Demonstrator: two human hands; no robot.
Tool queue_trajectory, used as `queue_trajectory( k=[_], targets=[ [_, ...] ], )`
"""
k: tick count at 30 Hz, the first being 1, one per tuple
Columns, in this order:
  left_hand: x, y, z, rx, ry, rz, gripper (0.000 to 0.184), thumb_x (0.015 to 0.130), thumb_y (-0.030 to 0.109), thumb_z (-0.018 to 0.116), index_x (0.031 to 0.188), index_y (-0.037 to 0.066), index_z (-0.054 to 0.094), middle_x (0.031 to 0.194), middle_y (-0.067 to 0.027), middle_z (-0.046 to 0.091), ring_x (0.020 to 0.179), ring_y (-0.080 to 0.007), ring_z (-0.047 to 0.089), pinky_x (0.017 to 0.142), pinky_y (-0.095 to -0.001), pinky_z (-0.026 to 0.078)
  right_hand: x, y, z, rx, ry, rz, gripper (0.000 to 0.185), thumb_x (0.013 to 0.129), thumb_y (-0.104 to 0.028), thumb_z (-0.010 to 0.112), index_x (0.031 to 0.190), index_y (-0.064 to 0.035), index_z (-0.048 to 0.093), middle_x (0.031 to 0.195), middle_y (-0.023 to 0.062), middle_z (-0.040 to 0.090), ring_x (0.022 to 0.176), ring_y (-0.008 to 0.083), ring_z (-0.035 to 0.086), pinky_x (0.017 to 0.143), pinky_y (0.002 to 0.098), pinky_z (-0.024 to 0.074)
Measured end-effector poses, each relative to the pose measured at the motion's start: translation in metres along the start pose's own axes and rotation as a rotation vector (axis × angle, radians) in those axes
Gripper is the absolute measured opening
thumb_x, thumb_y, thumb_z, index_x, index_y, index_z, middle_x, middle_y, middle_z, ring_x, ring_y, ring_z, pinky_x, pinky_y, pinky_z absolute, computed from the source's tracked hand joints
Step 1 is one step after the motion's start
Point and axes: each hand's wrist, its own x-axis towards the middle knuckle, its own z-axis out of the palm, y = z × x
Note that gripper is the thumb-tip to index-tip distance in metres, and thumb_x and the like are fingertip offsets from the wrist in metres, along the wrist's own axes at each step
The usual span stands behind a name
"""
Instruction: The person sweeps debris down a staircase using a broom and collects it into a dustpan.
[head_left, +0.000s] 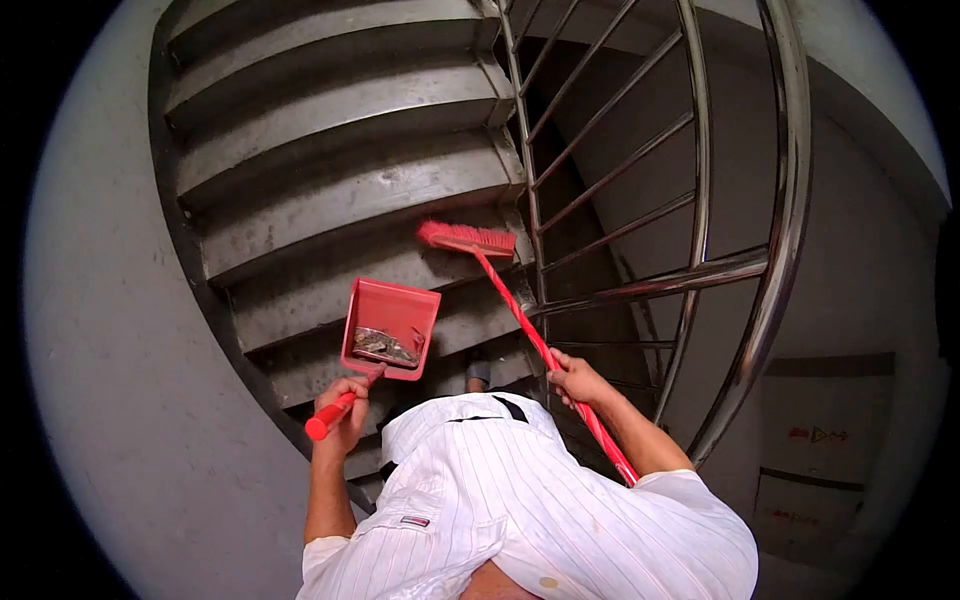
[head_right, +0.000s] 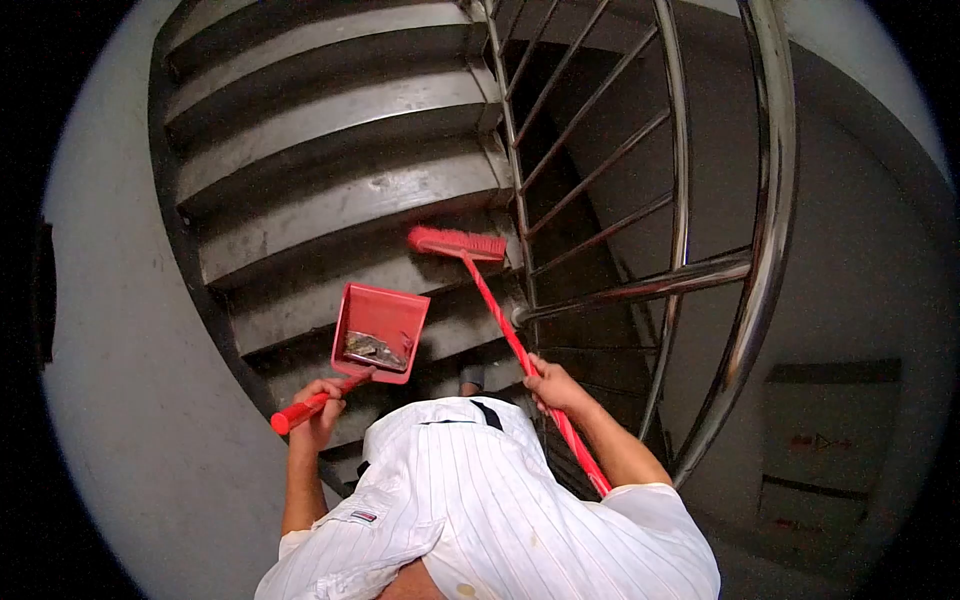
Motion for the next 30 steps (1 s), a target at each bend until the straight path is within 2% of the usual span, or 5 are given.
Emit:
queue_trajectory(
  k=[7, 10, 15, 20, 30],
  targets=[
    [0.002, -0.009, 0.001, -0.055, -0.013, -0.053, 0.010, 0.077, -0.003, 0.061, 0.085, 0.003, 0.058, 0.094, -0.0141, 0.069, 0.085, -0.0258, 0.068, 0.079, -0.0329, 0.052, -0.045, 0.006, 0.009, 0.079, 0.004, -0.011, 0.067, 0.096, -0.016, 0.056, 0.155, -0.0202, 0.026, 0.064, -0.0012, 0.049, 0.047, 0.0087, 0.046, 0.042, 0.0261, 0.0405],
    [0.001, -0.011, 0.005, -0.039, -0.002, -0.014, 0.010, 0.078, -0.003, 0.061, 0.085, 0.003, 0.058, 0.094, -0.0141, 0.069, 0.084, -0.0255, 0.067, 0.079, -0.0329, 0.052, -0.044, 0.010, 0.010, 0.089, 0.061, -0.038, 0.069, 0.094, -0.014, 0.058, 0.155, -0.0143, 0.026, 0.063, 0.0003, 0.052, 0.046, 0.0105, 0.048, 0.042, 0.0278, 0.0412],
    [0.003, -0.003, 0.007, 0.026, -0.013, 0.111, 0.011, 0.078, -0.004, 0.061, 0.085, 0.003, 0.058, 0.093, -0.0147, 0.069, 0.083, -0.0256, 0.067, 0.078, -0.0325, 0.052, -0.033, 0.021, 0.019, 0.304, -0.012, 0.070, 0.070, 0.095, -0.015, 0.056, 0.156, -0.0205, 0.023, 0.063, -0.0011, 0.048, 0.044, 0.0089, 0.042, 0.041, 0.0268, 0.0393],
    [0.002, -0.005, 0.006, -0.022, -0.048, -0.049, 0.010, 0.077, -0.004, 0.061, 0.084, 0.002, 0.058, 0.093, -0.0146, 0.069, 0.085, -0.0265, 0.068, 0.079, -0.0321, 0.052, -0.058, 0.009, 0.017, 0.367, -0.024, 0.014, 0.068, 0.096, -0.011, 0.055, 0.155, -0.0207, 0.024, 0.064, -0.0011, 0.047, 0.044, 0.0082, 0.041, 0.040, 0.0246, 0.0387],
    [0.008, 0.000, 0.012, -0.030, -0.068, -0.012, 0.010, 0.076, -0.004, 0.061, 0.084, 0.002, 0.058, 0.093, -0.0142, 0.069, 0.088, -0.0260, 0.069, 0.081, -0.0326, 0.052, -0.036, 0.019, 0.011, 0.336, 0.000, 0.035, 0.067, 0.096, -0.013, 0.055, 0.155, -0.0205, 0.025, 0.063, -0.0012, 0.047, 0.045, 0.0078, 0.043, 0.041, 0.0245, 0.0395]
  ],
)
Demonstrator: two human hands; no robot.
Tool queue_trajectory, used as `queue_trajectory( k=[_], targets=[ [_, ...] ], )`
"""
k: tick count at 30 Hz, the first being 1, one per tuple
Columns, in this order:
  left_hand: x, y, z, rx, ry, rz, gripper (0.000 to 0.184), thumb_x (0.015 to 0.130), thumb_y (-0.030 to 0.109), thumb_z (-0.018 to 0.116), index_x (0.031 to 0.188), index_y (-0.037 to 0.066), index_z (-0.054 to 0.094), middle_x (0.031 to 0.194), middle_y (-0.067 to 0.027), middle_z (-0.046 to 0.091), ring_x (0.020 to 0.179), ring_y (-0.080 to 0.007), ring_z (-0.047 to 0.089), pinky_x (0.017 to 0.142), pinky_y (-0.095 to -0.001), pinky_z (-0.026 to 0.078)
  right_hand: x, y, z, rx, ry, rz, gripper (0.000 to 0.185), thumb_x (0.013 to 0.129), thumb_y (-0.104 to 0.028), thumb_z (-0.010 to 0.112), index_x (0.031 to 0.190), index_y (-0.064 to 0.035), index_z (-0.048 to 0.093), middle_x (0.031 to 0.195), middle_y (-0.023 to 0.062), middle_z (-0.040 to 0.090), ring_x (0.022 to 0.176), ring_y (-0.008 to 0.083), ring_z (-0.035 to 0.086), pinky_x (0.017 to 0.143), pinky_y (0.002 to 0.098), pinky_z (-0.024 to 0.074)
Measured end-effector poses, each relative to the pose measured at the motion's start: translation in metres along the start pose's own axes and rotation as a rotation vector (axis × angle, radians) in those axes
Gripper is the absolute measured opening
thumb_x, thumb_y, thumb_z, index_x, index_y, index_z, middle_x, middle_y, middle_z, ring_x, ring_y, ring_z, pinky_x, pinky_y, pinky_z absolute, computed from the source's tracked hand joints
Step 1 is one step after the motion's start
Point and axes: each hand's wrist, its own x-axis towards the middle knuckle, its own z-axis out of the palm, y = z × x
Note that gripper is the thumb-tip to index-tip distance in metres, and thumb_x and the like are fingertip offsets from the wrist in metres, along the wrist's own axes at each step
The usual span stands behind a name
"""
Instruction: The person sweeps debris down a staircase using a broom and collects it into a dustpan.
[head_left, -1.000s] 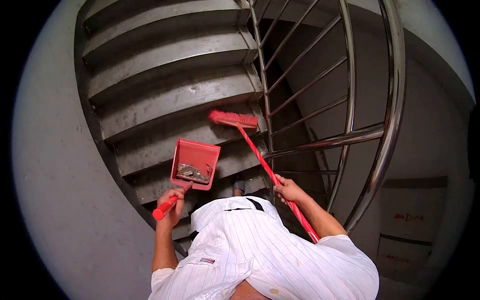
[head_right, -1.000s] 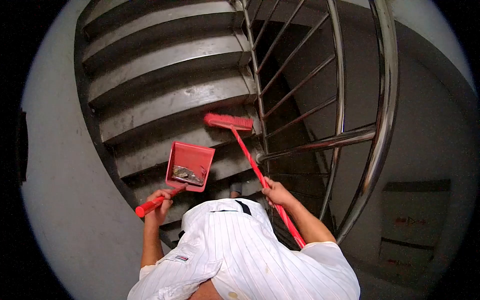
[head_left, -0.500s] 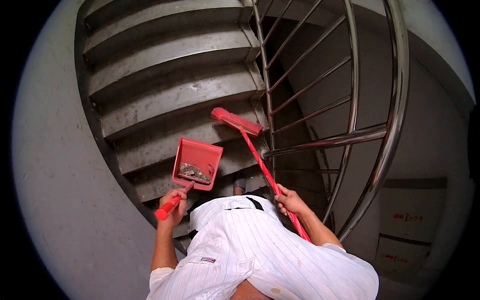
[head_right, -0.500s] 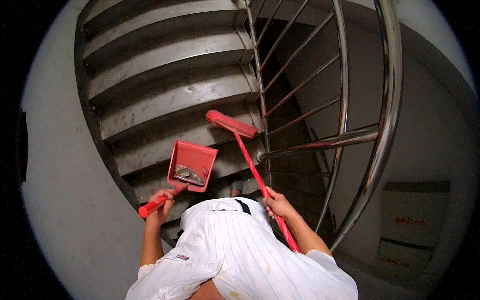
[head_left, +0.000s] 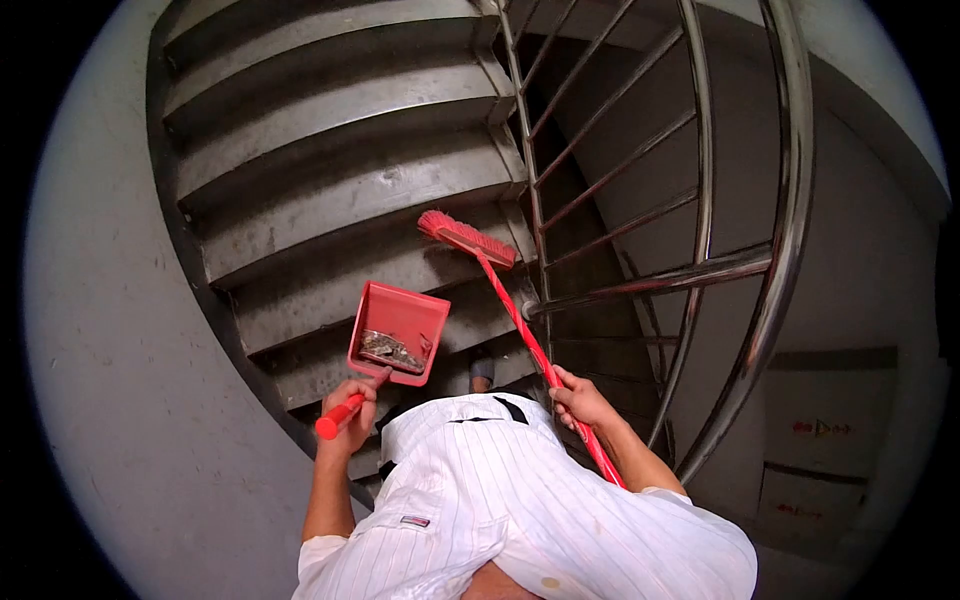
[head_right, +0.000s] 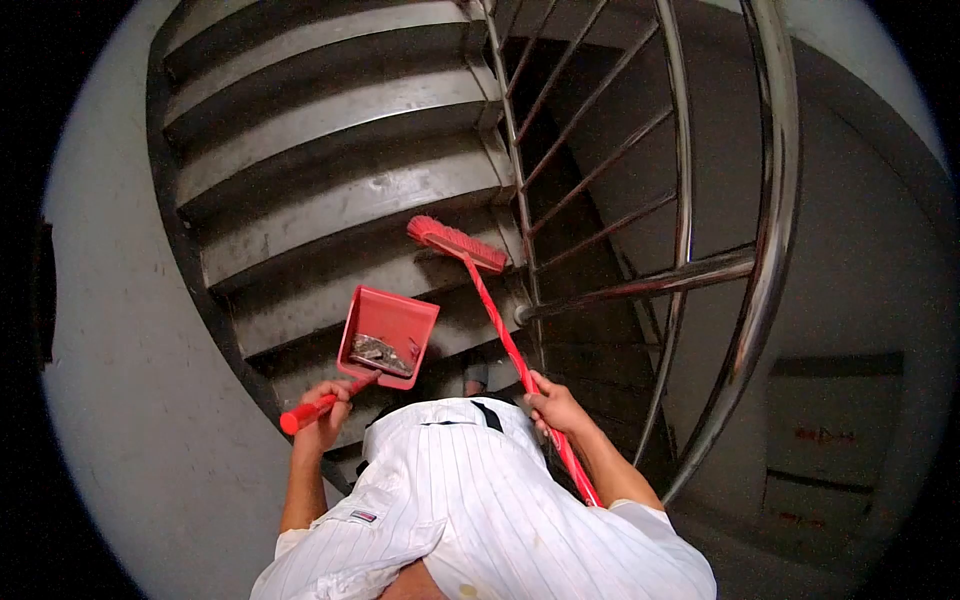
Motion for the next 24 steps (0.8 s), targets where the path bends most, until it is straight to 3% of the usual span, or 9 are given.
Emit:
queue_trajectory(
  k=[6, 9, 12, 16, 24],
  targets=[
    [-0.002, 0.003, 0.000, -0.034, -0.006, -0.031, 0.010, 0.077, -0.004, 0.061, 0.084, 0.002, 0.058, 0.093, -0.0147, 0.069, 0.088, -0.0279, 0.068, 0.081, -0.0328, 0.052, -0.012, 0.002, -0.006, -0.049, 0.011, -0.063, 0.067, 0.095, -0.017, 0.057, 0.155, -0.0199, 0.027, 0.063, -0.0013, 0.051, 0.045, 0.0079, 0.046, 0.041, 0.0253, 0.0391],
    [0.001, 0.001, 0.001, 0.007, -0.012, -0.050, 0.009, 0.077, -0.004, 0.061, 0.084, 0.002, 0.058, 0.093, -0.0151, 0.069, 0.088, -0.0283, 0.069, 0.080, -0.0328, 0.052, 0.014, -0.006, -0.012, -0.067, 0.024, -0.054, 0.072, 0.095, -0.016, 0.058, 0.156, -0.0182, 0.021, 0.062, -0.0012, 0.051, 0.044, 0.0087, 0.045, 0.040, 0.0261, 0.0389],
    [0.006, 0.000, 0.001, 0.130, -0.083, 0.101, 0.009, 0.082, -0.007, 0.056, 0.087, 0.001, 0.057, 0.099, -0.0112, 0.066, 0.083, -0.0139, 0.061, 0.074, -0.0273, 0.051, 0.015, 0.003, -0.009, 0.013, 0.036, 0.007, 0.070, 0.095, -0.016, 0.058, 0.156, -0.0198, 0.024, 0.062, -0.0016, 0.051, 0.044, 0.0085, 0.043, 0.040, 0.0266, 0.0377],
    [0.019, -0.009, -0.006, 0.078, -0.065, -0.002, 0.008, 0.082, -0.006, 0.057, 0.085, 0.001, 0.056, 0.098, -0.0121, 0.066, 0.084, -0.0160, 0.062, 0.076, -0.0293, 0.052, 0.009, 0.004, 0.002, 0.020, 0.073, 0.045, 0.067, 0.095, -0.015, 0.057, 0.155, -0.0230, 0.027, 0.063, -0.0019, 0.049, 0.044, 0.0084, 0.043, 0.040, 0.0259, 0.0375],
    [0.034, -0.007, -0.014, 0.119, -0.072, 0.077, 0.008, 0.082, -0.004, 0.060, 0.086, 0.002, 0.056, 0.098, -0.0106, 0.067, 0.086, -0.0189, 0.063, 0.080, -0.0307, 0.051, 0.004, -0.020, 0.022, -0.006, -0.036, 0.053, 0.066, 0.098, -0.013, 0.054, 0.156, -0.0230, 0.024, 0.063, -0.0020, 0.047, 0.046, 0.0084, 0.042, 0.042, 0.0252, 0.0390]
  ],
)
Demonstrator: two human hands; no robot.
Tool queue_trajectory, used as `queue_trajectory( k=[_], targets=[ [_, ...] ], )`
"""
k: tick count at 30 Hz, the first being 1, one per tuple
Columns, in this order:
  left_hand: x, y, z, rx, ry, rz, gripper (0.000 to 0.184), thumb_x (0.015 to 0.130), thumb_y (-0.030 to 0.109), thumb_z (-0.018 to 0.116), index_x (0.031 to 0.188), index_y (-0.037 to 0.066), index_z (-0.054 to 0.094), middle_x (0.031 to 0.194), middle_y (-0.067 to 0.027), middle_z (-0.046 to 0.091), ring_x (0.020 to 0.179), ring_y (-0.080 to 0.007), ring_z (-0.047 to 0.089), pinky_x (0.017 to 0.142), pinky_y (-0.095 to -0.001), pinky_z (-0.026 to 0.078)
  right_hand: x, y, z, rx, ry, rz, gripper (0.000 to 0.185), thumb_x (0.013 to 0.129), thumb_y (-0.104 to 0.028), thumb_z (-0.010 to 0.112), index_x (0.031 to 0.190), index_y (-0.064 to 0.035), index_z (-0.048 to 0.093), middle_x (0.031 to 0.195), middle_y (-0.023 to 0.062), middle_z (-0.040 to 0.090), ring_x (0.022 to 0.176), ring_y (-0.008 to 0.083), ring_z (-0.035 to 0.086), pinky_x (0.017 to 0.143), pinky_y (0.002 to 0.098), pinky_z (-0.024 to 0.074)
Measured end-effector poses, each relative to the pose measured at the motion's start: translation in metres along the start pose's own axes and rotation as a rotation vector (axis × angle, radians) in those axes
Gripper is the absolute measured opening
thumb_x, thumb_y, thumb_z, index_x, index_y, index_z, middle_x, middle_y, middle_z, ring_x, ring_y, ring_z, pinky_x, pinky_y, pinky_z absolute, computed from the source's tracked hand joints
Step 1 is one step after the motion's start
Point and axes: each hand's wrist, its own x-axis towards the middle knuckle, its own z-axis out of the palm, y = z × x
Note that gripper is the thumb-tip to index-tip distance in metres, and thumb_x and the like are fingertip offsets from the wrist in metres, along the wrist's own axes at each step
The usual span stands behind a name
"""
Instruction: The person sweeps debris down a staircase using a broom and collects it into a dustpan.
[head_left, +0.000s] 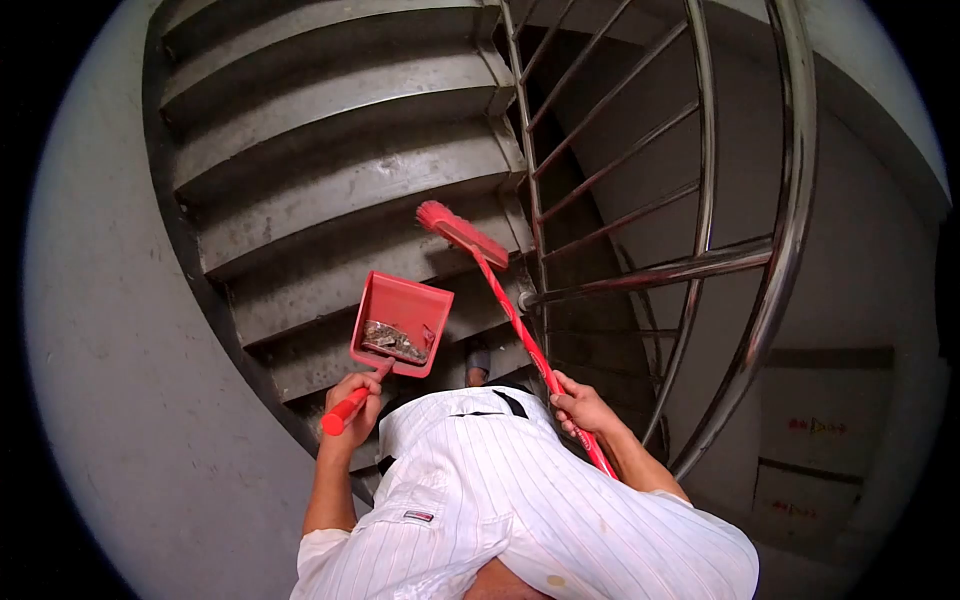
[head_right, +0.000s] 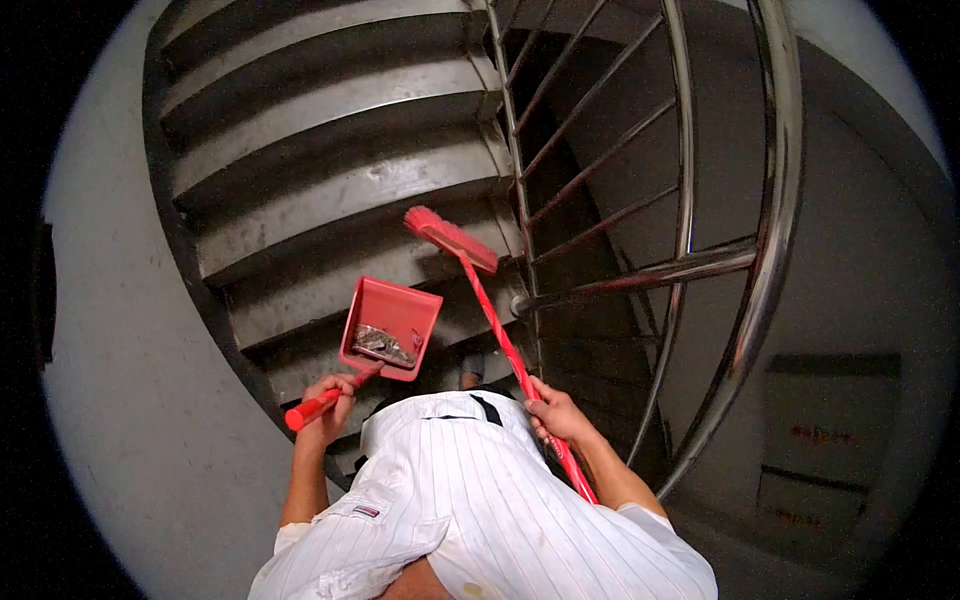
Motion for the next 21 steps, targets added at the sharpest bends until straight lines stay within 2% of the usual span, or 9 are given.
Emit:
queue_trajectory(
  k=[5, 7, 9, 11, 12, 13, 18, 20, 21],
  targets=[
    [-0.028, 0.000, 0.003, -0.052, 0.003, -0.084, 0.008, 0.083, -0.004, 0.061, 0.086, 0.003, 0.057, 0.099, -0.0111, 0.068, 0.091, -0.0195, 0.064, 0.083, -0.0312, 0.050, -0.022, 0.000, 0.009, -0.147, -0.039, -0.009, 0.065, 0.097, -0.018, 0.055, 0.155, -0.0218, 0.026, 0.062, -0.0023, 0.050, 0.046, 0.0077, 0.046, 0.043, 0.0254, 0.0428],
    [-0.037, 0.003, 0.005, -0.051, 0.009, -0.086, 0.008, 0.083, -0.004, 0.061, 0.086, 0.003, 0.057, 0.099, -0.0110, 0.068, 0.092, -0.0194, 0.064, 0.084, -0.0313, 0.050, -0.027, 0.000, 0.009, -0.274, -0.059, -0.090, 0.067, 0.095, -0.018, 0.057, 0.155, -0.0206, 0.026, 0.063, -0.0021, 0.051, 0.046, 0.0081, 0.047, 0.044, 0.0255, 0.0421],
    [-0.044, 0.002, 0.007, -0.084, 0.096, -0.021, 0.009, 0.074, -0.003, 0.061, 0.082, 0.002, 0.059, 0.089, -0.0120, 0.068, 0.081, -0.0272, 0.068, 0.076, -0.0319, 0.053, -0.018, -0.005, 0.005, -0.476, -0.013, -0.151, 0.069, 0.093, -0.019, 0.058, 0.154, -0.0172, 0.028, 0.068, 0.0042, 0.058, 0.049, 0.0125, 0.053, 0.049, 0.0300, 0.0466],
    [-0.049, -0.005, 0.006, -0.058, 0.057, -0.039, 0.009, 0.079, -0.004, 0.061, 0.084, 0.003, 0.059, 0.094, -0.0113, 0.068, 0.086, -0.0234, 0.066, 0.079, -0.0314, 0.052, 0.001, -0.014, 0.005, -0.782, 0.096, -0.246, 0.065, 0.091, -0.019, 0.055, 0.151, -0.0099, 0.033, 0.091, 0.0245, 0.067, 0.071, 0.0303, 0.067, 0.075, 0.0402, 0.0536],
    [-0.053, -0.007, 0.003, -0.033, 0.022, -0.063, 0.009, 0.083, -0.005, 0.060, 0.086, 0.003, 0.058, 0.100, -0.0106, 0.068, 0.091, -0.0197, 0.065, 0.082, -0.0309, 0.051, 0.015, -0.020, 0.004, -0.801, 0.089, -0.290, 0.065, 0.092, -0.017, 0.055, 0.153, -0.0127, 0.031, 0.075, 0.0136, 0.059, 0.059, 0.0216, 0.058, 0.059, 0.0355, 0.0488],
    [-0.057, -0.007, 0.000, -0.028, 0.036, -0.074, 0.009, 0.083, -0.005, 0.060, 0.086, 0.003, 0.058, 0.100, -0.0106, 0.068, 0.091, -0.0197, 0.065, 0.082, -0.0309, 0.051, 0.034, -0.024, 0.002, -0.820, 0.082, -0.334, 0.066, 0.093, -0.015, 0.054, 0.154, -0.0155, 0.028, 0.059, 0.0027, 0.051, 0.046, 0.0129, 0.050, 0.044, 0.0308, 0.0440],
    [-0.066, 0.001, -0.011, -0.020, 0.098, -0.099, 0.009, 0.081, -0.003, 0.062, 0.086, 0.005, 0.059, 0.099, -0.0118, 0.069, 0.091, -0.0220, 0.066, 0.080, -0.0313, 0.052, 0.091, -0.039, 0.012, -0.932, 0.032, -0.376, 0.064, 0.093, -0.015, 0.052, 0.153, -0.0118, 0.030, 0.061, 0.0072, 0.055, 0.048, 0.0157, 0.055, 0.046, 0.0338, 0.0464],
    [-0.072, 0.001, -0.014, -0.025, 0.132, -0.091, 0.009, 0.081, -0.002, 0.063, 0.085, 0.005, 0.059, 0.099, -0.0121, 0.069, 0.091, -0.0224, 0.066, 0.080, -0.0317, 0.051, 0.091, -0.029, 0.003, -1.041, 0.039, -0.406, 0.064, 0.092, -0.015, 0.052, 0.152, -0.0109, 0.031, 0.066, 0.0104, 0.060, 0.050, 0.0181, 0.058, 0.049, 0.0353, 0.0492],
    [-0.076, 0.003, -0.016, -0.028, 0.168, -0.077, 0.010, 0.076, -0.003, 0.061, 0.084, 0.003, 0.059, 0.096, -0.0139, 0.069, 0.089, -0.0257, 0.067, 0.079, -0.0321, 0.052, 0.080, -0.028, 0.000, -1.049, 0.030, -0.409, 0.064, 0.092, -0.015, 0.052, 0.152, -0.0109, 0.031, 0.066, 0.0104, 0.060, 0.050, 0.0181, 0.058, 0.049, 0.0353, 0.0492]
  ],
)
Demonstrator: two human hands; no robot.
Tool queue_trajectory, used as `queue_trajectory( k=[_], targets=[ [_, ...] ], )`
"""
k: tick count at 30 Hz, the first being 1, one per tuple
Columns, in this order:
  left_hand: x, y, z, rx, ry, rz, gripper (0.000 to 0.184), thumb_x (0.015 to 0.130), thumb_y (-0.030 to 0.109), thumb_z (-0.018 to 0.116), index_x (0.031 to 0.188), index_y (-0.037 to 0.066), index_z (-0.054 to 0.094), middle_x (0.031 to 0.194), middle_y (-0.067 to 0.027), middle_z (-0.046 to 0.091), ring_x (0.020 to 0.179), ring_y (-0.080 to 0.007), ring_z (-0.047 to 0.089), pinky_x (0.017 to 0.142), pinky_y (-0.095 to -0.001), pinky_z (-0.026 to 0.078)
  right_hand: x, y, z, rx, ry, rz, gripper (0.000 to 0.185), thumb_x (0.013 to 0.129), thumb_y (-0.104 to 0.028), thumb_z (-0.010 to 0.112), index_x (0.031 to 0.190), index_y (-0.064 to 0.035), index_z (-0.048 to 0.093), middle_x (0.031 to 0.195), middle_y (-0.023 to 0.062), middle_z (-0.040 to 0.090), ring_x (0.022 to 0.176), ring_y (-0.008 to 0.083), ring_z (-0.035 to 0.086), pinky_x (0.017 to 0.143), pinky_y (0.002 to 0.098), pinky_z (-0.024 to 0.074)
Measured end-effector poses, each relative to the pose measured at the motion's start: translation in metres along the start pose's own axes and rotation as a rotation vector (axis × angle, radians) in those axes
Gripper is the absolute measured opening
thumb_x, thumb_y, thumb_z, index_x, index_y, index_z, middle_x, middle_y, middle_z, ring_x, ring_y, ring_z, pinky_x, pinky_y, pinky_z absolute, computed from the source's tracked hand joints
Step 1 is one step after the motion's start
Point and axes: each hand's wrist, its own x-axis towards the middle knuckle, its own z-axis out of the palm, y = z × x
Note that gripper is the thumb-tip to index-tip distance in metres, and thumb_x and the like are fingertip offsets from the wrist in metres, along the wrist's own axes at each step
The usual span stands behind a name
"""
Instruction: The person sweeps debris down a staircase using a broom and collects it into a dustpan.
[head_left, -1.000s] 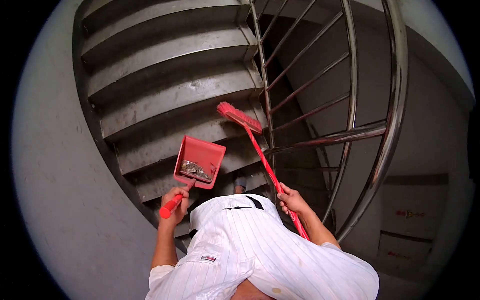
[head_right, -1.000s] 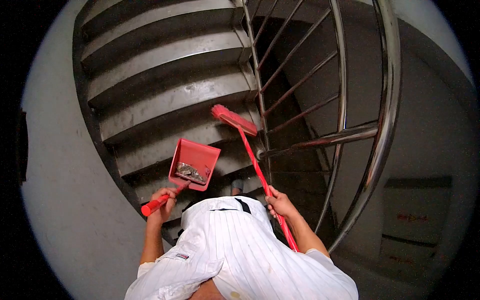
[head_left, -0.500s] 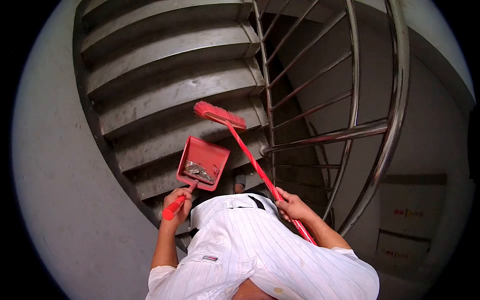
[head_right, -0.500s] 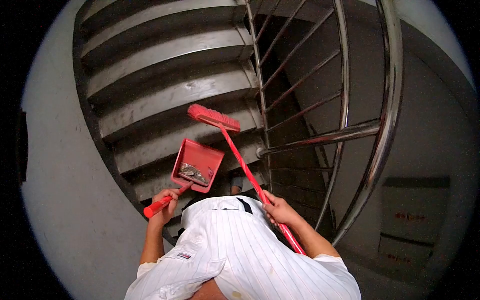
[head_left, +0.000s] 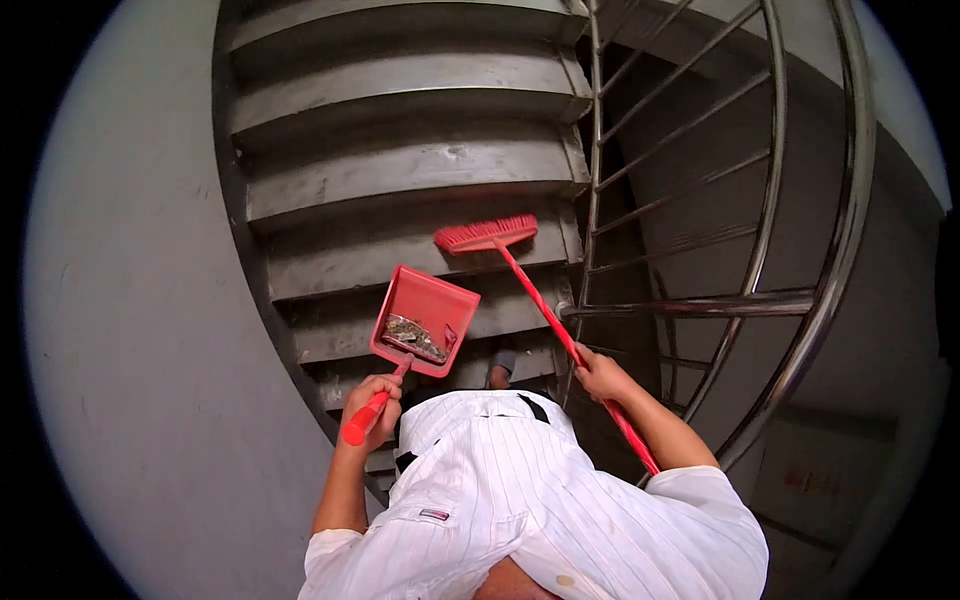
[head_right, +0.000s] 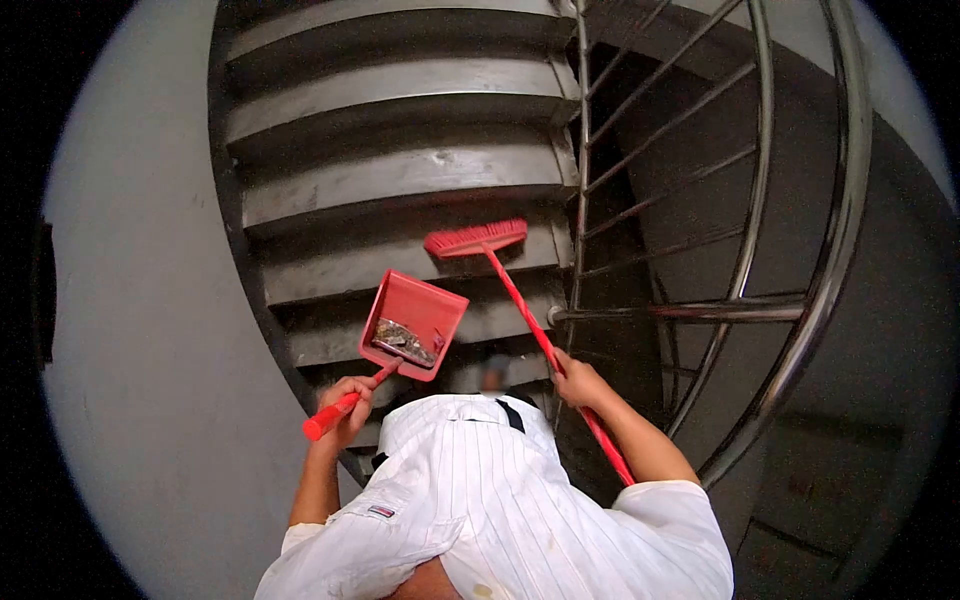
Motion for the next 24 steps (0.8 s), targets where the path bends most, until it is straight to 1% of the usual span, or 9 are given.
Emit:
queue_trajectory(
  k=[3, 5, 10, 14, 16, 18, 21, 22, 24],
  targets=[
    [-0.015, -0.004, -0.012, -0.011, 0.049, 0.001, 0.012, 0.072, -0.004, 0.060, 0.083, 0.002, 0.060, 0.094, -0.0156, 0.069, 0.087, -0.0294, 0.068, 0.079, -0.0330, 0.052, -0.042, -0.025, -0.025, -0.009, -0.080, 0.171, 0.064, 0.092, -0.015, 0.053, 0.152, -0.0110, 0.031, 0.068, 0.0112, 0.061, 0.051, 0.0199, 0.060, 0.051, 0.0355, 0.0506],
    [-0.027, -0.011, -0.022, -0.021, 0.060, -0.013, 0.011, 0.073, -0.003, 0.061, 0.082, 0.002, 0.060, 0.095, -0.0153, 0.069, 0.087, -0.0293, 0.068, 0.079, -0.0336, 0.053, -0.058, -0.039, -0.036, 0.007, -0.102, 0.284, 0.062, 0.090, -0.020, 0.054, 0.149, -0.0122, 0.035, 0.088, 0.0290, 0.067, 0.078, 0.0407, 0.069, 0.073, 0.0475, 0.0536],
    [-0.052, -0.011, -0.028, 0.007, 0.114, -0.083, 0.010, 0.074, -0.003, 0.061, 0.082, 0.003, 0.059, 0.096, -0.0152, 0.069, 0.088, -0.0277, 0.068, 0.080, -0.0330, 0.052, -0.044, -0.070, -0.056, -0.160, -0.071, 0.053, 0.060, 0.091, -0.018, 0.055, 0.148, -0.0136, 0.037, 0.081, 0.0251, 0.068, 0.068, 0.0335, 0.069, 0.068, 0.0435, 0.0541],
    [-0.057, -0.008, -0.020, -0.014, 0.139, -0.107, 0.009, 0.074, -0.003, 0.060, 0.081, 0.003, 0.059, 0.097, -0.0161, 0.070, 0.088, -0.0280, 0.068, 0.081, -0.0343, 0.052, 0.011, -0.095, -0.055, -0.063, -0.247, -0.059, 0.054, 0.091, -0.017, 0.054, 0.143, -0.0127, 0.042, 0.089, 0.0250, 0.068, 0.081, 0.0411, 0.068, 0.076, 0.0477, 0.0523],
    [-0.058, 0.002, -0.014, 0.063, 0.124, -0.123, 0.009, 0.074, -0.002, 0.060, 0.081, 0.003, 0.059, 0.097, -0.0173, 0.070, 0.089, -0.0295, 0.068, 0.081, -0.0357, 0.052, 0.053, -0.076, -0.030, -0.140, -0.197, -0.328, 0.055, 0.089, -0.017, 0.056, 0.143, -0.0132, 0.043, 0.097, 0.0253, 0.068, 0.088, 0.0405, 0.067, 0.078, 0.0465, 0.0518],
    [-0.060, 0.003, -0.013, 0.049, 0.088, -0.132, 0.010, 0.074, -0.002, 0.059, 0.082, 0.003, 0.059, 0.096, -0.0177, 0.069, 0.089, -0.0300, 0.068, 0.082, -0.0360, 0.052, 0.078, -0.084, -0.017, -0.226, -0.278, -0.373, 0.058, 0.090, -0.020, 0.056, 0.145, -0.0118, 0.039, 0.097, 0.0260, 0.066, 0.088, 0.0421, 0.065, 0.079, 0.0477, 0.0513],
    [-0.053, -0.001, -0.012, 0.029, 0.072, -0.166, 0.010, 0.072, -0.001, 0.059, 0.082, 0.003, 0.059, 0.098, -0.0176, 0.069, 0.089, -0.0306, 0.067, 0.082, -0.0361, 0.052, 0.106, -0.090, -0.004, -0.179, -0.220, -0.499, 0.056, 0.090, -0.018, 0.054, 0.144, -0.0122, 0.040, 0.096, 0.0255, 0.067, 0.087, 0.0418, 0.066, 0.078, 0.0491, 0.0509],
    [-0.054, -0.001, -0.012, -0.002, 0.090, -0.204, 0.011, 0.072, -0.001, 0.060, 0.082, 0.003, 0.059, 0.098, -0.0175, 0.069, 0.089, -0.0310, 0.067, 0.082, -0.0360, 0.052, 0.104, -0.094, -0.009, -0.182, -0.226, -0.501, 0.056, 0.090, -0.018, 0.054, 0.144, -0.0122, 0.040, 0.096, 0.0255, 0.067, 0.087, 0.0418, 0.066, 0.078, 0.0491, 0.0509],
    [-0.051, 0.002, -0.013, 0.027, 0.087, -0.188, 0.011, 0.072, -0.001, 0.060, 0.082, 0.003, 0.059, 0.099, -0.0171, 0.069, 0.089, -0.0306, 0.067, 0.082, -0.0356, 0.052, 0.093, -0.103, -0.023, -0.269, -0.386, -0.316, 0.057, 0.089, -0.017, 0.053, 0.145, -0.0124, 0.040, 0.092, 0.0258, 0.067, 0.081, 0.0416, 0.067, 0.074, 0.0484, 0.0520]
  ],
)
